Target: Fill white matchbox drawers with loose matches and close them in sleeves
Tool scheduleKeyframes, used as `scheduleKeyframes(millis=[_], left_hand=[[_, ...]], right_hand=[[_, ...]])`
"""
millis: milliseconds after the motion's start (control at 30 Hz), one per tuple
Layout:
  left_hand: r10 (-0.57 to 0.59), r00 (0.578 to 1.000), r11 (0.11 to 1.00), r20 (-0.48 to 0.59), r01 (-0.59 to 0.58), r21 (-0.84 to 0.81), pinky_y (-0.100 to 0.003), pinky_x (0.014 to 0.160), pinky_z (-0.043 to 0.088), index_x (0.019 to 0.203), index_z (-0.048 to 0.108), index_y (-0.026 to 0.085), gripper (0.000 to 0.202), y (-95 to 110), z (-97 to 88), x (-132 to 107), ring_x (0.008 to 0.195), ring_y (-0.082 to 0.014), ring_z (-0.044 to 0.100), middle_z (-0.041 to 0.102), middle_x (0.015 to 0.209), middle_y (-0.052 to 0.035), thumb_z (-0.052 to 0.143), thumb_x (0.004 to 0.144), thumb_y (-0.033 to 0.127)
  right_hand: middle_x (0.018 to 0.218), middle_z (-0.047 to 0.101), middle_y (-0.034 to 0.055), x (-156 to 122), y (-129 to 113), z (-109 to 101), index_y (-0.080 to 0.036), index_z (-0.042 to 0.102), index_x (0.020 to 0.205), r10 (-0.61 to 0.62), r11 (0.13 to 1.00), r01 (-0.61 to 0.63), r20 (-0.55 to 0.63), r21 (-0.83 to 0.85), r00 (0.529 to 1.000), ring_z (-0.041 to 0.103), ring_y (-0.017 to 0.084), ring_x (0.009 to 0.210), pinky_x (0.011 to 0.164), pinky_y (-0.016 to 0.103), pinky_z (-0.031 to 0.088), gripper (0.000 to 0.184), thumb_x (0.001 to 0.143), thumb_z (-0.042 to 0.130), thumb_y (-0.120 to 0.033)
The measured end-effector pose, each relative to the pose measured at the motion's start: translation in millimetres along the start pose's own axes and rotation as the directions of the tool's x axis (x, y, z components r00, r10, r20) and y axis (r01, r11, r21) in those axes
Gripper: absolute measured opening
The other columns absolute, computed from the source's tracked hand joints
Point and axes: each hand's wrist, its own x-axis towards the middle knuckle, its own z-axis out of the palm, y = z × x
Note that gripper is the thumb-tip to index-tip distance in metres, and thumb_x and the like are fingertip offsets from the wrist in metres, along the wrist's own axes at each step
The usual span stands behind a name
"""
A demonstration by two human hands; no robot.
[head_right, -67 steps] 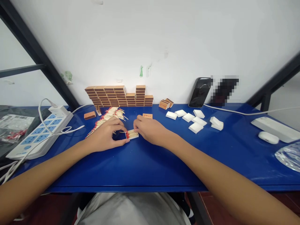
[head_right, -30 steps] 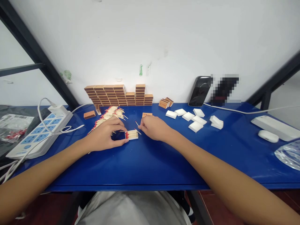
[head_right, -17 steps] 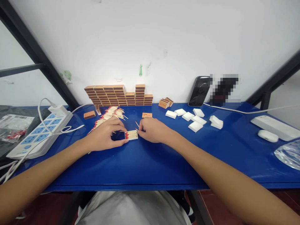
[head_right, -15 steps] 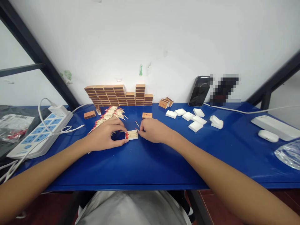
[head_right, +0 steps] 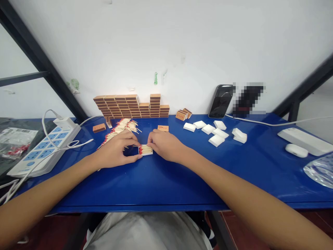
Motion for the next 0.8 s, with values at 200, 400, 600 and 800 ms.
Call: scheduleKeyframes(millis=[200, 400, 600, 800], left_hand=[[-0.003, 1.0, 1.0, 0.007, 0.003, -0.002, -0.039, 0.09, 0.053, 0.102, 0.077, 0.021, 0.026, 0.9, -0.6, 0.2, 0.099, -0.0236, 0.062, 0.068, 0.098, -0.006, 0.076, 0.088, 0.043], [-0.014, 1.0, 1.0, 0.012, 0.014, -0.002, -0.039, 0.091, 0.053, 0.104, 0.078, 0.022, 0.026, 1.2, -1.1, -0.4, 0.1, -0.0235, 0.062, 0.068, 0.099, -0.0056, 0.076, 0.088, 0.043], [-0.018, 1.0, 1.0, 0.01, 0.018, 0.009, -0.04, 0.094, 0.052, 0.108, 0.077, 0.021, 0.034, 2.8, -0.5, 0.2, 0.102, -0.024, 0.062, 0.069, 0.102, -0.0063, 0.076, 0.088, 0.049], [-0.028, 1.0, 1.0, -0.007, 0.028, -0.001, -0.041, 0.093, 0.053, 0.103, 0.078, 0.022, 0.028, 3.6, 0.4, -0.3, 0.101, -0.0244, 0.063, 0.07, 0.101, -0.0066, 0.075, 0.09, 0.047]], right_hand=[[0.098, 0.068, 0.0049, -0.2, 3.5, 2.5, -0.019, 0.065, 0.093, -0.024, 1.0, 0.024, 0.022, -0.003, 0.999, 0.059, 0.016, 0.082, 0.069, 0.028, 0.038, 0.01, 0.1, 0.059, -0.021], [0.093, 0.066, 0.0039, 0.2, 3.0, -8.5, -0.02, 0.066, 0.09, -0.069, 0.998, 0.068, -0.042, -0.008, 0.997, 0.059, 0.016, 0.081, 0.07, 0.028, 0.04, 0.009, 0.098, 0.061, -0.021], [0.106, 0.069, 0.0107, 3.1, 30.3, -31.1, -0.018, 0.069, 0.106, -0.051, 0.993, 0.025, -0.226, -0.115, 0.973, 0.065, 0.025, 0.096, 0.081, 0.035, 0.048, 0.019, 0.094, 0.065, -0.032], [0.131, 0.063, 0.0211, 12.0, 69.6, -21.4, -0.012, 0.064, 0.13, 0.026, 0.984, -0.041, -0.093, -0.172, 0.995, 0.061, 0.035, 0.121, 0.102, 0.048, 0.05, 0.049, 0.089, 0.072, -0.037]])
